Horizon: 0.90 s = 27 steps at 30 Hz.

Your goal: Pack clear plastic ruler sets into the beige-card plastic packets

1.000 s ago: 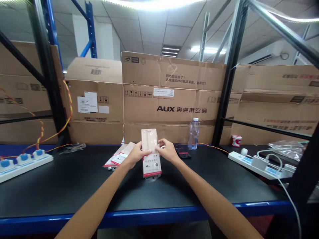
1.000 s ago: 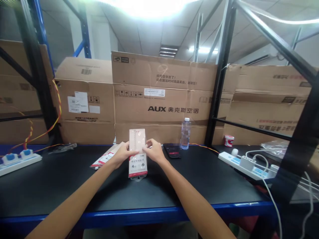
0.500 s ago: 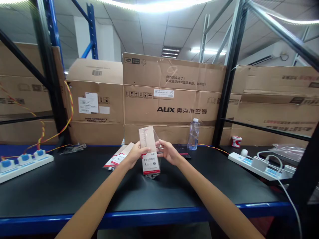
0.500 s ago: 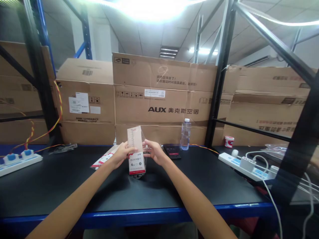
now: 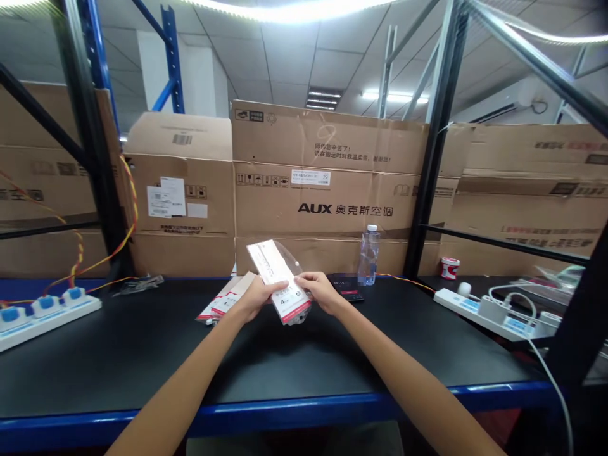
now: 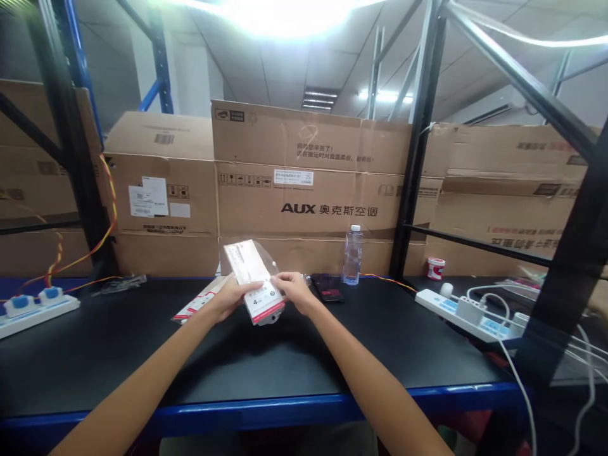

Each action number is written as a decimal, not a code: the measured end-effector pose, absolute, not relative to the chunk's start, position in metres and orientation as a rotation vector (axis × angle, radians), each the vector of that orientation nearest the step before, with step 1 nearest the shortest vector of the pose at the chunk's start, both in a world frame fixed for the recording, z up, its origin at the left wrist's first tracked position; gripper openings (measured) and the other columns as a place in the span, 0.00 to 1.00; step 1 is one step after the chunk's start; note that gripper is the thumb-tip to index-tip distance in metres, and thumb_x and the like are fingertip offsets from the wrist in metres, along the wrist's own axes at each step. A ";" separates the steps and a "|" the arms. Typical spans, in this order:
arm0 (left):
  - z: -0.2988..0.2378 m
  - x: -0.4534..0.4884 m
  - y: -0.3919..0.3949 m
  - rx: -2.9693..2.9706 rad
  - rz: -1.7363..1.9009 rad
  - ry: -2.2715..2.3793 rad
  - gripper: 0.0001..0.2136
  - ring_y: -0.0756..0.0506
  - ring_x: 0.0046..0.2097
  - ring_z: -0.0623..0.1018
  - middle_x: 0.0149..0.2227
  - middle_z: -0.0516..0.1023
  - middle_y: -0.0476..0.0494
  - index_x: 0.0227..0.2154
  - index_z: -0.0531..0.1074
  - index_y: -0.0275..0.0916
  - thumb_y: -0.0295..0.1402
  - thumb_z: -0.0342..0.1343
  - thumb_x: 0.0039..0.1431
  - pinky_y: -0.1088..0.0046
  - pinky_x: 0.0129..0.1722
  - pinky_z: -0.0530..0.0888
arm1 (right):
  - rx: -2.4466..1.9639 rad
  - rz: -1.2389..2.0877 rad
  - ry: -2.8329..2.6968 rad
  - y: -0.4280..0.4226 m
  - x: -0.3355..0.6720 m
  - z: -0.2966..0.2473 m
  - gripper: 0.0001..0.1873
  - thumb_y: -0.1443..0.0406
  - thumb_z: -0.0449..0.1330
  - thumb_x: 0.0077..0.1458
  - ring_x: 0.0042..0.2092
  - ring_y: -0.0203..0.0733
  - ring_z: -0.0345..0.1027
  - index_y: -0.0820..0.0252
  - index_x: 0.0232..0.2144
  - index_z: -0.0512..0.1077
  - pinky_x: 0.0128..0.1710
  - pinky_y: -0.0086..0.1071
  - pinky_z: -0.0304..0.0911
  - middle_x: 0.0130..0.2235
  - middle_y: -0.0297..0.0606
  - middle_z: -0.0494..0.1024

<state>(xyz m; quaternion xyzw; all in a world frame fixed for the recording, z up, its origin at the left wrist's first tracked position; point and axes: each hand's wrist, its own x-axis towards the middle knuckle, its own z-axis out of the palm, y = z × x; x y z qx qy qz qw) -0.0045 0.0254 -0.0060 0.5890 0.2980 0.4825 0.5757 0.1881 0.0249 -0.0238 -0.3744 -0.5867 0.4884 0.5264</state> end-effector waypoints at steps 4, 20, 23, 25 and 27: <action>-0.003 -0.003 0.022 1.285 1.139 0.646 0.23 0.35 0.45 0.82 0.45 0.83 0.35 0.45 0.75 0.34 0.31 0.71 0.45 0.61 0.43 0.80 | -0.797 1.294 -1.307 0.027 0.193 -0.020 0.23 0.52 0.72 0.41 0.31 0.39 0.72 0.64 0.34 0.79 0.30 0.30 0.67 0.31 0.41 0.79; 0.000 -0.013 0.030 1.140 1.222 0.652 0.19 0.36 0.40 0.83 0.41 0.83 0.33 0.43 0.74 0.31 0.27 0.66 0.46 0.58 0.43 0.80 | -0.632 1.519 -1.398 0.010 0.196 -0.007 0.16 0.59 0.66 0.52 0.35 0.37 0.73 0.60 0.42 0.77 0.35 0.30 0.70 0.39 0.39 0.79; 0.001 -0.014 0.027 1.176 1.182 0.637 0.20 0.34 0.43 0.83 0.43 0.83 0.32 0.44 0.74 0.31 0.27 0.67 0.45 0.56 0.45 0.80 | -0.654 1.562 -1.313 0.014 0.193 -0.009 0.21 0.50 0.59 0.58 0.35 0.37 0.73 0.60 0.43 0.77 0.34 0.31 0.70 0.43 0.42 0.79; 0.000 -0.014 0.024 1.210 1.113 0.612 0.22 0.33 0.45 0.82 0.45 0.82 0.31 0.45 0.74 0.32 0.27 0.68 0.45 0.56 0.46 0.79 | -0.700 1.515 -1.269 0.017 0.191 -0.014 0.23 0.48 0.59 0.58 0.34 0.37 0.72 0.60 0.42 0.78 0.32 0.29 0.70 0.42 0.42 0.79; -0.002 -0.012 0.022 1.245 1.047 0.615 0.24 0.33 0.47 0.82 0.47 0.82 0.31 0.48 0.74 0.33 0.27 0.68 0.44 0.56 0.47 0.78 | -0.760 1.421 -1.285 0.020 0.189 -0.020 0.20 0.51 0.65 0.54 0.34 0.36 0.73 0.61 0.40 0.78 0.31 0.28 0.70 0.40 0.41 0.79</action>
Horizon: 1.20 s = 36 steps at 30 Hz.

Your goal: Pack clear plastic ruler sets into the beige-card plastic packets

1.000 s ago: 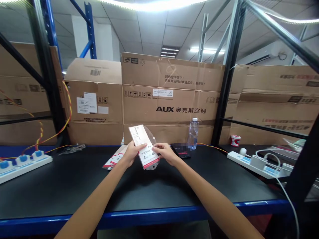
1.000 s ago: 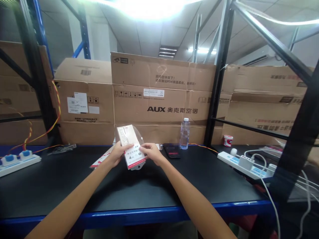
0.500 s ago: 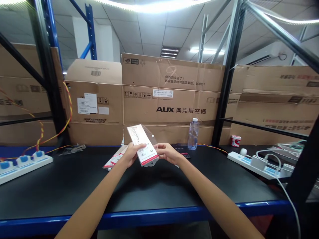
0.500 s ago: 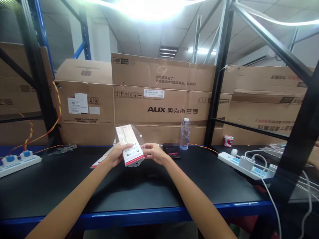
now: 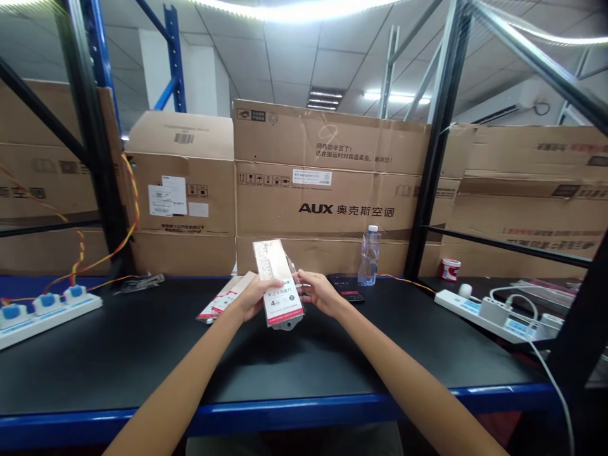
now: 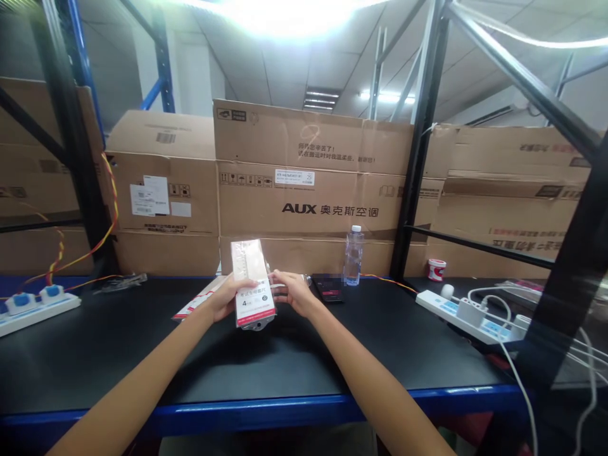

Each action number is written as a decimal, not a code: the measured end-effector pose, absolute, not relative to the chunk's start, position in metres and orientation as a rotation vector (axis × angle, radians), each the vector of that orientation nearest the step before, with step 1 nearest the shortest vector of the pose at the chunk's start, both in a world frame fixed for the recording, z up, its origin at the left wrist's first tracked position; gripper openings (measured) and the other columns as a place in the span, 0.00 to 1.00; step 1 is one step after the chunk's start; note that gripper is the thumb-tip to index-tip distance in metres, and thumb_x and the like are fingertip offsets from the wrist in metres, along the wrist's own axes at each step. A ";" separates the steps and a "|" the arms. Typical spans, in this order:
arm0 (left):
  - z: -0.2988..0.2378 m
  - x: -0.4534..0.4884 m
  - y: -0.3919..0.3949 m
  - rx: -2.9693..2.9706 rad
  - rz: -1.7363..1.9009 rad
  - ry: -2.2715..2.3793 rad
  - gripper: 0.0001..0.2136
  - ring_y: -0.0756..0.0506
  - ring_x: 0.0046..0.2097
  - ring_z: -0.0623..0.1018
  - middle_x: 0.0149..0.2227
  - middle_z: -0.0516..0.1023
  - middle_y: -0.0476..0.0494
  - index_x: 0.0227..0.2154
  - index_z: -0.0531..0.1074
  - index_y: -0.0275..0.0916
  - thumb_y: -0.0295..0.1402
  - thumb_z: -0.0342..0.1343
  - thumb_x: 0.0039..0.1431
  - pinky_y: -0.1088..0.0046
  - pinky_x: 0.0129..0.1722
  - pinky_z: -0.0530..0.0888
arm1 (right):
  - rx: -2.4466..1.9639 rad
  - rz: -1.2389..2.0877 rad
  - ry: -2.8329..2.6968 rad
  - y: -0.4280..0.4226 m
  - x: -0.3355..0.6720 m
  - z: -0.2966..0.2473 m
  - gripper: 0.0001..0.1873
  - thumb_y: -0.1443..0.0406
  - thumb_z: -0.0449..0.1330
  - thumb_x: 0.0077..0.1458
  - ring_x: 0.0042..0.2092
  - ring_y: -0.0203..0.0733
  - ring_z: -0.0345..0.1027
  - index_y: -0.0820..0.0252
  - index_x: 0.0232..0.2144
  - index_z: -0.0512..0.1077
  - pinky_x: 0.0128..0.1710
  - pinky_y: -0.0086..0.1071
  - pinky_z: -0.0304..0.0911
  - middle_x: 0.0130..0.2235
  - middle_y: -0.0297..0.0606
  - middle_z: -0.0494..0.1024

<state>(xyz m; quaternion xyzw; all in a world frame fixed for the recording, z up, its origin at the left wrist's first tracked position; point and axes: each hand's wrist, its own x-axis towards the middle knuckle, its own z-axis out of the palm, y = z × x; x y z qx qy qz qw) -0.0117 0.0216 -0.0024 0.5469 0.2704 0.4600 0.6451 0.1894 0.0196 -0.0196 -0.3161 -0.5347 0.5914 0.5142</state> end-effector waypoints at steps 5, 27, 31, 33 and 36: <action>-0.012 -0.005 0.020 1.359 0.954 0.680 0.24 0.35 0.43 0.82 0.45 0.82 0.32 0.48 0.74 0.33 0.33 0.68 0.48 0.61 0.42 0.79 | -0.895 1.291 -1.525 0.024 0.186 -0.031 0.21 0.55 0.71 0.47 0.33 0.37 0.73 0.60 0.41 0.79 0.31 0.28 0.71 0.37 0.40 0.80; -0.005 -0.013 0.047 0.987 1.472 0.928 0.07 0.47 0.26 0.81 0.29 0.79 0.45 0.34 0.70 0.34 0.28 0.62 0.54 0.78 0.21 0.73 | -1.047 1.042 -1.020 0.046 0.208 -0.031 0.15 0.70 0.65 0.50 0.31 0.36 0.74 0.63 0.41 0.71 0.29 0.29 0.73 0.37 0.41 0.79; -0.003 -0.014 0.048 0.973 1.468 0.902 0.07 0.46 0.26 0.82 0.30 0.79 0.44 0.34 0.69 0.33 0.26 0.62 0.54 0.77 0.22 0.75 | -1.003 0.967 -0.959 0.052 0.215 -0.032 0.15 0.70 0.64 0.51 0.32 0.37 0.75 0.62 0.43 0.70 0.30 0.28 0.72 0.35 0.39 0.79; -0.003 -0.016 0.050 0.950 1.499 0.889 0.07 0.47 0.28 0.82 0.29 0.78 0.45 0.34 0.67 0.35 0.24 0.60 0.55 0.78 0.24 0.76 | -0.977 0.931 -0.950 0.054 0.216 -0.033 0.16 0.70 0.65 0.49 0.33 0.37 0.75 0.62 0.42 0.72 0.32 0.28 0.72 0.35 0.39 0.80; -0.004 -0.020 0.054 0.930 1.538 0.870 0.08 0.48 0.29 0.83 0.29 0.77 0.48 0.35 0.65 0.37 0.21 0.58 0.56 0.79 0.27 0.77 | -0.965 0.892 -0.933 0.059 0.219 -0.035 0.14 0.69 0.66 0.48 0.34 0.38 0.76 0.63 0.40 0.73 0.33 0.28 0.72 0.36 0.41 0.80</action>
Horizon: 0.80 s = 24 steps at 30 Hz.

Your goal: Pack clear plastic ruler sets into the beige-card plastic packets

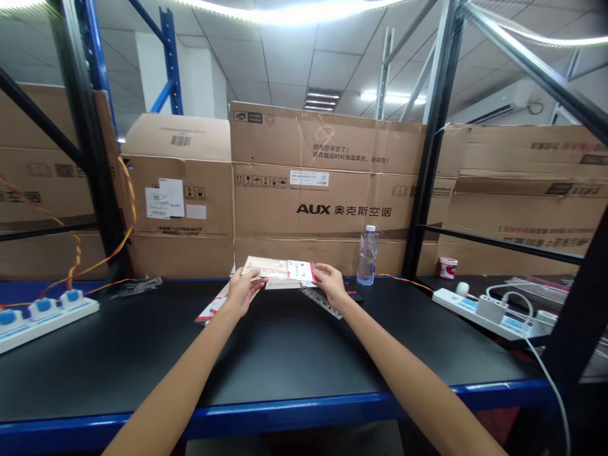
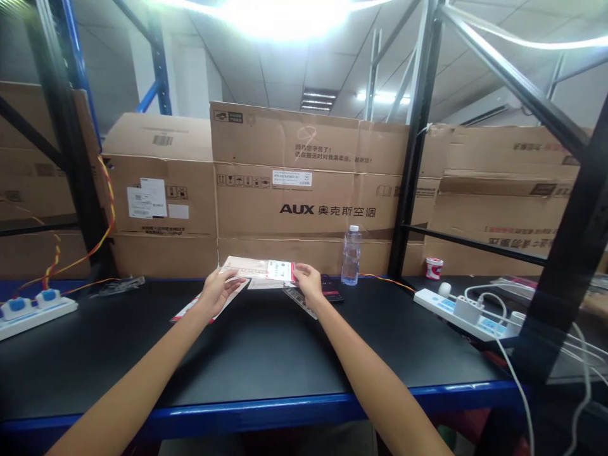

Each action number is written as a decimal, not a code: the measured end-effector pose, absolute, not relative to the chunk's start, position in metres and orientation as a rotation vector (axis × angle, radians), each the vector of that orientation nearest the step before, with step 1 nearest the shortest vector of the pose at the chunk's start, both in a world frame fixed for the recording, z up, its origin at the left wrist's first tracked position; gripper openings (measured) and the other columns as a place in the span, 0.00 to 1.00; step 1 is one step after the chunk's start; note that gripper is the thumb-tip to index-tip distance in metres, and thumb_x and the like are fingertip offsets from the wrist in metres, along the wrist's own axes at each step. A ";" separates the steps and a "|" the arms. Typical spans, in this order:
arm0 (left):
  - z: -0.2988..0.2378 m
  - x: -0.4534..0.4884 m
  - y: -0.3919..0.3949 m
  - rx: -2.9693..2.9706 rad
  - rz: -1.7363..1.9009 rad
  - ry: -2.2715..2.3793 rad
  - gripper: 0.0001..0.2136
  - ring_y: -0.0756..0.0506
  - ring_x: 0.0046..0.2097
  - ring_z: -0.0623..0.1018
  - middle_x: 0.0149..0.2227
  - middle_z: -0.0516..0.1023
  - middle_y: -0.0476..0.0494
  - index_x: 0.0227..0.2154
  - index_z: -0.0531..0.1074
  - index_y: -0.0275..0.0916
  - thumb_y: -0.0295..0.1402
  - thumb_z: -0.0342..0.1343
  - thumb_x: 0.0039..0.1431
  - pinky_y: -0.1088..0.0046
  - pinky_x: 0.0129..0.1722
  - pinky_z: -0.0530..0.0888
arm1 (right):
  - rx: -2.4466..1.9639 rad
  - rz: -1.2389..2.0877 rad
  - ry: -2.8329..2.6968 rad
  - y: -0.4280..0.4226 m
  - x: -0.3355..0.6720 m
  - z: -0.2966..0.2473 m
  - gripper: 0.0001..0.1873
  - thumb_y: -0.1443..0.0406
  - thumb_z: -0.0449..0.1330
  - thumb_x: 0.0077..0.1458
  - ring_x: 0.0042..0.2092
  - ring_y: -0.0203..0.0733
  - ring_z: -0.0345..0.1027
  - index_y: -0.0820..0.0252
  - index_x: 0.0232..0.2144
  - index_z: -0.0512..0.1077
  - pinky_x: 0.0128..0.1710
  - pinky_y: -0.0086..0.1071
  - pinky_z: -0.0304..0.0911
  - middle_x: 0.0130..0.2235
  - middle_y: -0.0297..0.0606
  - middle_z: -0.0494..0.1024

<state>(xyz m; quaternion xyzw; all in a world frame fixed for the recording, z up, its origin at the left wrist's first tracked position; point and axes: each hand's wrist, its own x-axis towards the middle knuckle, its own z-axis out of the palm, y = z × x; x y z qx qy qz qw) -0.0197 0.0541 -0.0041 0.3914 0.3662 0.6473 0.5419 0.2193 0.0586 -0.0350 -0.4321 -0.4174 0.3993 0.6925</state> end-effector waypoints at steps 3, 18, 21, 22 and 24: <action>-0.006 -0.022 0.057 0.922 1.548 0.856 0.11 0.48 0.30 0.83 0.30 0.78 0.47 0.37 0.65 0.37 0.18 0.57 0.55 0.78 0.32 0.79 | -0.973 0.875 -0.922 0.064 0.224 -0.038 0.14 0.70 0.65 0.47 0.37 0.40 0.77 0.64 0.39 0.73 0.37 0.30 0.74 0.39 0.44 0.80; -0.029 -0.034 0.071 1.306 0.986 0.913 0.19 0.45 0.36 0.83 0.47 0.81 0.33 0.47 0.74 0.36 0.29 0.66 0.51 0.76 0.35 0.78 | -1.288 0.476 -1.300 0.082 0.250 -0.062 0.23 0.72 0.61 0.42 0.50 0.48 0.74 0.62 0.45 0.77 0.55 0.38 0.65 0.47 0.44 0.81; -0.029 -0.039 0.073 1.345 0.974 0.931 0.18 0.46 0.38 0.83 0.49 0.80 0.33 0.42 0.76 0.35 0.33 0.69 0.48 0.77 0.35 0.77 | -1.372 0.357 -1.391 0.078 0.249 -0.062 0.16 0.71 0.62 0.42 0.49 0.50 0.73 0.62 0.38 0.78 0.55 0.41 0.63 0.44 0.45 0.81; -0.029 -0.041 0.074 1.354 0.980 0.949 0.17 0.46 0.37 0.83 0.47 0.81 0.33 0.40 0.76 0.35 0.34 0.69 0.47 0.77 0.34 0.76 | -1.391 0.320 -1.416 0.077 0.249 -0.062 0.14 0.70 0.62 0.42 0.49 0.51 0.72 0.62 0.35 0.77 0.55 0.41 0.62 0.43 0.45 0.80; -0.029 -0.045 0.076 1.375 1.014 0.986 0.14 0.47 0.33 0.82 0.41 0.82 0.35 0.36 0.76 0.34 0.34 0.68 0.46 0.77 0.31 0.75 | -1.417 0.254 -1.456 0.075 0.247 -0.060 0.11 0.69 0.63 0.42 0.49 0.50 0.70 0.62 0.33 0.76 0.54 0.40 0.62 0.43 0.44 0.79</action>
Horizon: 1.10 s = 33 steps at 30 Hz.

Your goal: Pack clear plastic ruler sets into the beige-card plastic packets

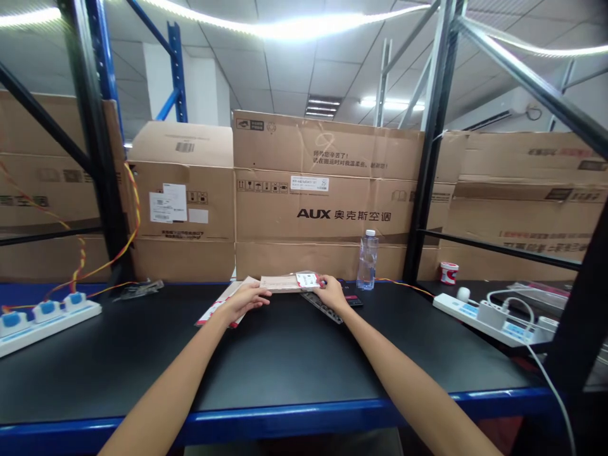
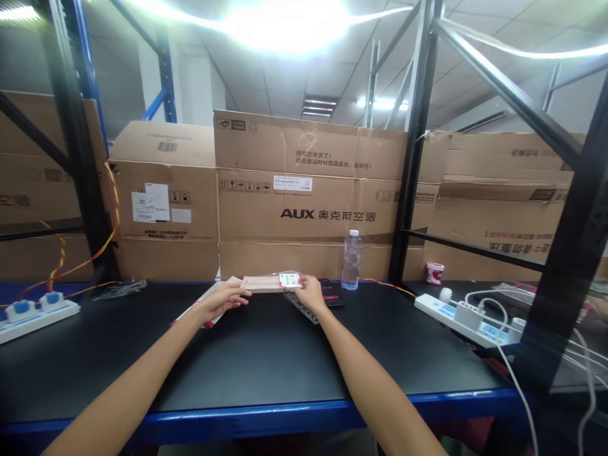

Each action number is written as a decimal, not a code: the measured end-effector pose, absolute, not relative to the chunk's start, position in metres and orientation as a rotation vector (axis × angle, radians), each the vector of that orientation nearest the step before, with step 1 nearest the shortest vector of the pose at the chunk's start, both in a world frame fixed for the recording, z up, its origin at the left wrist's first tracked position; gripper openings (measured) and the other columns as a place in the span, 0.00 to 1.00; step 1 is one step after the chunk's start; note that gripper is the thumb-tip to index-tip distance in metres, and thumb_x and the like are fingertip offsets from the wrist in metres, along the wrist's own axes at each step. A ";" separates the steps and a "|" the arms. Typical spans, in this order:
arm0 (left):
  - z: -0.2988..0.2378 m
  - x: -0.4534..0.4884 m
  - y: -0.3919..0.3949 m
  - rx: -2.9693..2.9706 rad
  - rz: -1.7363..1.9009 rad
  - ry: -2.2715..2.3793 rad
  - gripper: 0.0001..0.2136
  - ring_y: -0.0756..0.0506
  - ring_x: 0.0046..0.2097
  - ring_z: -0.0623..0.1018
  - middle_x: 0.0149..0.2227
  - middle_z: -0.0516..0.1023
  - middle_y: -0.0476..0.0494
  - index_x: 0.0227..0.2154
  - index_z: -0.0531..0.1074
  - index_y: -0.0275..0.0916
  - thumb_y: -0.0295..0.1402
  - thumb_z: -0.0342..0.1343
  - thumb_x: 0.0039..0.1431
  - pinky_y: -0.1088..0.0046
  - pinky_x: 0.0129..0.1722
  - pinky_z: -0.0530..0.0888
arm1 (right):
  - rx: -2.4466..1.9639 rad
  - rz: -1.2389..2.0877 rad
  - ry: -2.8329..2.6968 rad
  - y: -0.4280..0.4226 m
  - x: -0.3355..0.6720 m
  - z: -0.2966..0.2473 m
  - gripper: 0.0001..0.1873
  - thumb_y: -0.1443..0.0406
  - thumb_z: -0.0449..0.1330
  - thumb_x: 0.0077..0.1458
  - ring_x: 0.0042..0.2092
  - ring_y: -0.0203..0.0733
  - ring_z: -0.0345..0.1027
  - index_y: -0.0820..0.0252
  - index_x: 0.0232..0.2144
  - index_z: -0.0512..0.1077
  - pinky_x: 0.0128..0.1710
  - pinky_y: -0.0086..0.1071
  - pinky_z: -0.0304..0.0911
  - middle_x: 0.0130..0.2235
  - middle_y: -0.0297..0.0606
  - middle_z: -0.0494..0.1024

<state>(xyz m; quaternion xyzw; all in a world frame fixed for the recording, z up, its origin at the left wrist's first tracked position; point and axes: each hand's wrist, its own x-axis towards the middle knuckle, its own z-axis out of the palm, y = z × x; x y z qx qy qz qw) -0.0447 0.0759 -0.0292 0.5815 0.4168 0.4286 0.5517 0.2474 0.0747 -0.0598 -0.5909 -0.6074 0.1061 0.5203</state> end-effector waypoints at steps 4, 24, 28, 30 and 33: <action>-0.030 -0.047 0.086 1.434 1.134 1.018 0.07 0.53 0.21 0.74 0.26 0.78 0.45 0.28 0.74 0.34 0.29 0.64 0.46 0.80 0.20 0.64 | -1.450 0.177 -1.488 0.072 0.247 -0.056 0.08 0.67 0.64 0.41 0.45 0.47 0.69 0.61 0.29 0.73 0.49 0.36 0.63 0.41 0.43 0.77; -0.038 -0.039 0.084 1.678 1.004 1.127 0.17 0.38 0.51 0.79 0.55 0.77 0.32 0.41 0.77 0.37 0.33 0.67 0.46 0.69 0.42 0.78 | -1.459 0.197 -1.811 0.073 0.240 -0.072 0.11 0.73 0.63 0.43 0.46 0.48 0.73 0.61 0.32 0.80 0.50 0.36 0.64 0.41 0.43 0.80; -0.038 -0.051 0.101 1.791 1.122 1.376 0.10 0.37 0.49 0.79 0.44 0.81 0.37 0.33 0.77 0.39 0.30 0.65 0.44 0.67 0.45 0.75 | -1.451 0.188 -1.887 0.068 0.237 -0.070 0.09 0.72 0.62 0.47 0.46 0.48 0.73 0.59 0.32 0.80 0.50 0.35 0.63 0.41 0.41 0.81; -0.038 -0.060 0.107 1.851 1.153 1.520 0.09 0.35 0.53 0.77 0.44 0.82 0.38 0.31 0.76 0.41 0.28 0.64 0.43 0.66 0.49 0.72 | -1.468 0.179 -1.899 0.067 0.236 -0.068 0.08 0.69 0.62 0.50 0.47 0.48 0.73 0.60 0.34 0.80 0.50 0.35 0.63 0.42 0.43 0.81; -0.040 -0.072 0.110 1.905 1.112 1.738 0.13 0.28 0.56 0.74 0.46 0.80 0.32 0.31 0.75 0.41 0.27 0.64 0.38 0.59 0.51 0.69 | -1.506 0.171 -1.924 0.065 0.235 -0.067 0.09 0.65 0.62 0.52 0.45 0.48 0.73 0.61 0.35 0.80 0.48 0.35 0.63 0.43 0.45 0.80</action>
